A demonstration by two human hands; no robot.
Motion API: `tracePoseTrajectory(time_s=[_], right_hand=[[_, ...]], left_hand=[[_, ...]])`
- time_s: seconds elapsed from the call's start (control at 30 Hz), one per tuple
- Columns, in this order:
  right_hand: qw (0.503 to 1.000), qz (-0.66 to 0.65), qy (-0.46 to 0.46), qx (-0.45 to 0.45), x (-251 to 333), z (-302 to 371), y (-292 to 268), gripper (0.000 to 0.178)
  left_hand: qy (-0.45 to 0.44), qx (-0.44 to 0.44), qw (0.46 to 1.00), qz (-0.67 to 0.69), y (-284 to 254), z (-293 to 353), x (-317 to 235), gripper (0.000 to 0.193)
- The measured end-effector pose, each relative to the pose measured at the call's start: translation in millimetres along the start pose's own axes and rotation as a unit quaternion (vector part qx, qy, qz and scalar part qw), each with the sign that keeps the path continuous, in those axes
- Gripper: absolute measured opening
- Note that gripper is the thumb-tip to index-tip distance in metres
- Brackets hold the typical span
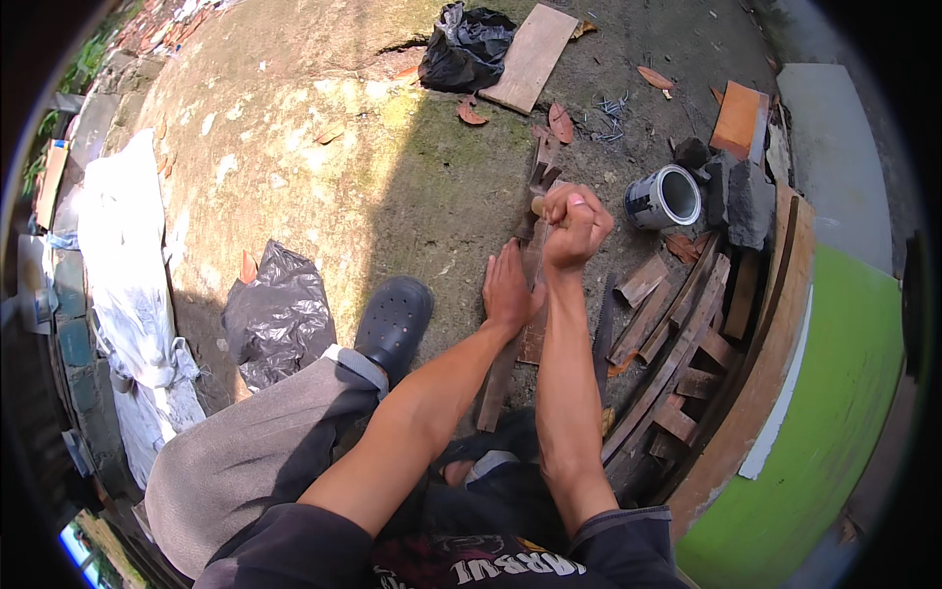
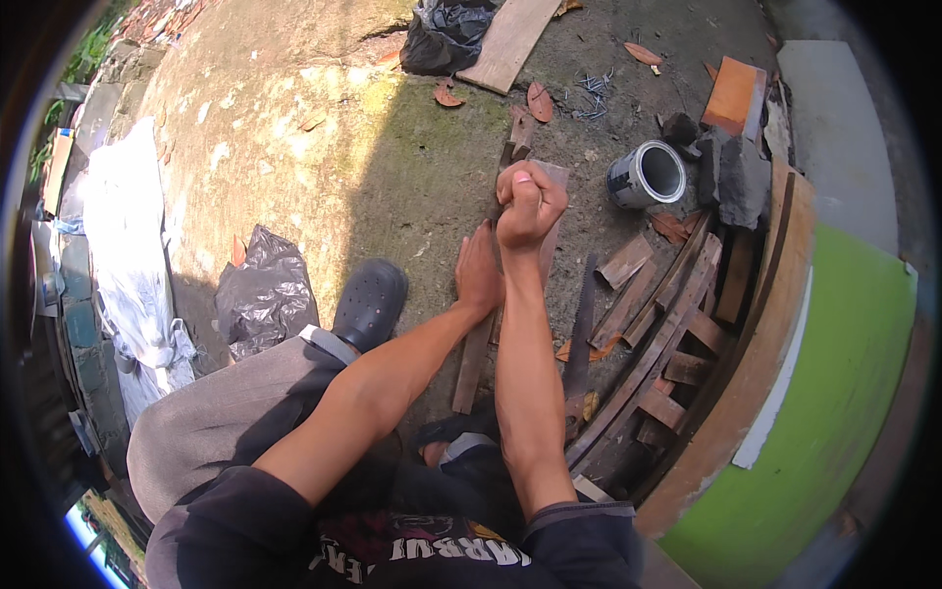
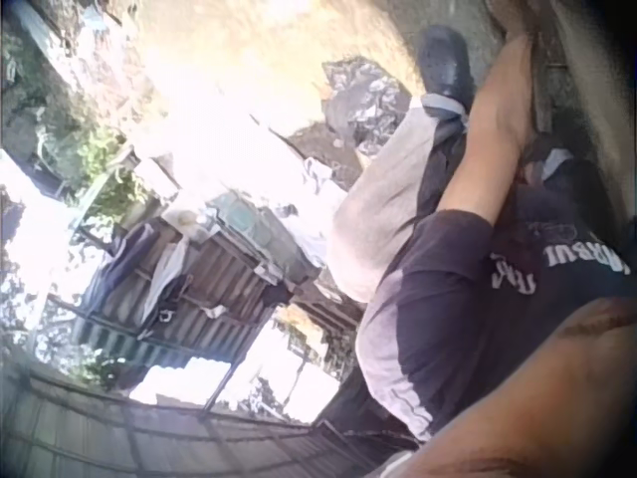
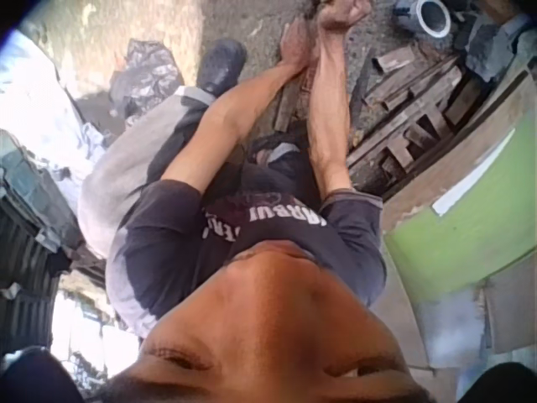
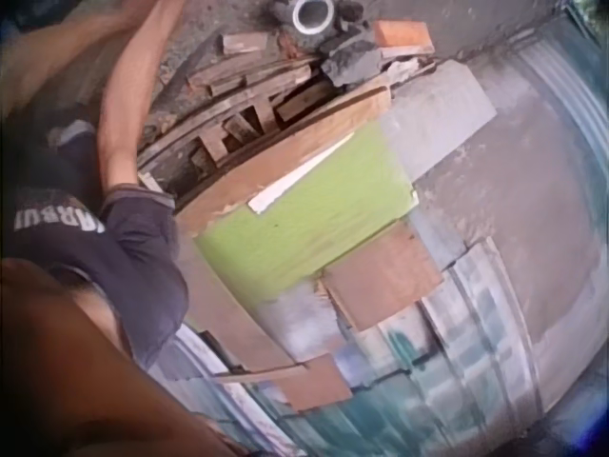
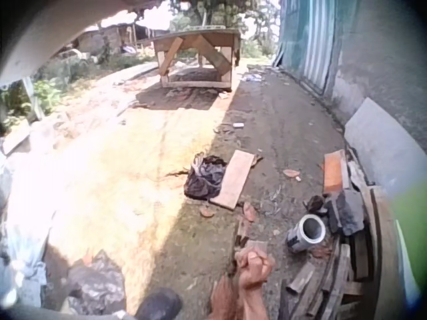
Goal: The person sits on the ground and uses a hammer to drive nails into small wooden planks. They repeatedly pick up nails, position them on the wood, and strike them with the hammer. The person also uses a metal ruler as a straight edge while hammering.
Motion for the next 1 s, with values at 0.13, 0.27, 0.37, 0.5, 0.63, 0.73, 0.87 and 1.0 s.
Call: tracePoseTrajectory(time_s=[0.13,0.27,0.37,0.5,0.63,0.73,0.87,1.0], right_hand=[[0.988,-0.144,0.045,-0.033,9,-19,-53,0.033],[0.966,-0.223,0.128,0.023,46,-39,-86,0.038],[0.949,-0.263,0.16,0.074,93,-50,-107,0.041],[0.952,-0.257,0.152,0.063,167,-59,-133,0.044],[0.971,-0.187,0.147,0.017,241,-50,-156,0.048],[0.984,-0.112,0.141,-0.008,280,-24,-164,0.05],[0.976,-0.079,0.204,-0.014,286,35,-186,0.051],[0.96,-0.022,0.272,-0.058,277,65,-190,0.051]], left_hand=[[-0.018,0.015,0.999,-0.025,-8,-5,-8,0.086],[0.013,-0.056,0.998,0.037,-27,-5,-13,0.065],[-0.009,-0.135,0.98,0.142,-42,-21,-52,0.031],[-0.218,0.082,0.739,0.633,-21,-44,-134,0.039],[-0.141,0.153,0.746,0.633,-31,-47,-209,0.04],[-0.081,0.238,0.777,0.578,-24,-28,-244,0.04],[-0.132,0.367,0.725,0.568,-26,5,-265,0.04],[-0.143,0.377,0.763,0.505,-6,-23,-226,0.038]])
Point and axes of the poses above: each hand's wrist, its own z-axis away from the middle knuckle, its own y-axis out of the palm, x = y × z, the point moved 6 cm from there along -z, towards the middle knuckle, and after that the axes turned 2 degrees about -z, right-handed, at the moved point
